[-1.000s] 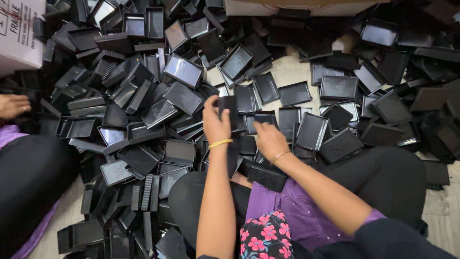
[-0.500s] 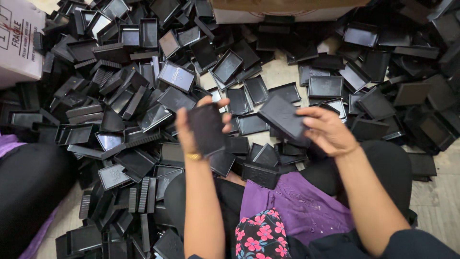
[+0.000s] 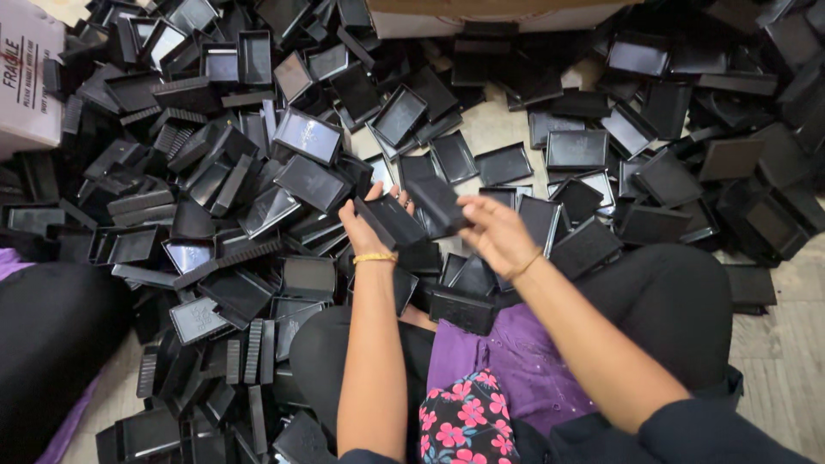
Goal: The person sits on the floor among a large pile of black plastic boxes and lids, picks up a base and lid, presses the lid closed by hand, and places the finished box into a cardboard box in front of them, repeating this for many boxes.
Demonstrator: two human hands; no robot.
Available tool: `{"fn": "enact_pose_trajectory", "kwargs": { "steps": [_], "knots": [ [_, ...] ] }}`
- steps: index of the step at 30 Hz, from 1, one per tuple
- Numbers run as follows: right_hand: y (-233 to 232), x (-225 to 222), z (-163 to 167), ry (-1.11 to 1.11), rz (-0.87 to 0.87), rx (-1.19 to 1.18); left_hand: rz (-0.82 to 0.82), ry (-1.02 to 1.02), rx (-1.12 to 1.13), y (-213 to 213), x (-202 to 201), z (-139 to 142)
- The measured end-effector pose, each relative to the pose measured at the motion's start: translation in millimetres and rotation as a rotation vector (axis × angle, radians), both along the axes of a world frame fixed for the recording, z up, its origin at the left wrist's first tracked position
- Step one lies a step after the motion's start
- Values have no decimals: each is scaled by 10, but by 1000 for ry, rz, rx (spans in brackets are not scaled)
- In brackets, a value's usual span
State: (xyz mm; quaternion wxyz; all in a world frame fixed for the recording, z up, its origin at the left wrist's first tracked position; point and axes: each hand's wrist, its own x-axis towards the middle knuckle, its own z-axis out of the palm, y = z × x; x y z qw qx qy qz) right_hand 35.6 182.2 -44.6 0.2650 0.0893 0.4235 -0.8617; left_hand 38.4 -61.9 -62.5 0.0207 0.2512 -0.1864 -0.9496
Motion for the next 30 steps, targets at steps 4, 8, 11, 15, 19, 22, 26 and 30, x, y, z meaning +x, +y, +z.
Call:
{"fn": "enact_pose_trajectory", "kwargs": {
  "steps": [4,8,11,15,19,22,26,30],
  "knots": [
    [-235,245,207,77,130,144,-11,11,-55,101,10,15],
    [-403,320,407,253,210,456,-51,114,-58,208,-14,-10],
    [-418,315,470,297,214,498,-65,86,-129,246,-35,-46],
    [-376,292,496,330,198,428,-83,22,-208,277,-47,-77],
    [-404,251,505,330,206,445,-97,68,-270,305,-39,-116],
    [-419,250,433,326,205,443,-104,77,-308,358,-45,-158],
    [-350,242,329,320,227,441,-108,11,-331,497,-40,-184],
    [-194,149,343,90,317,348,-119,125,-726,474,17,-137]
  ]
}}
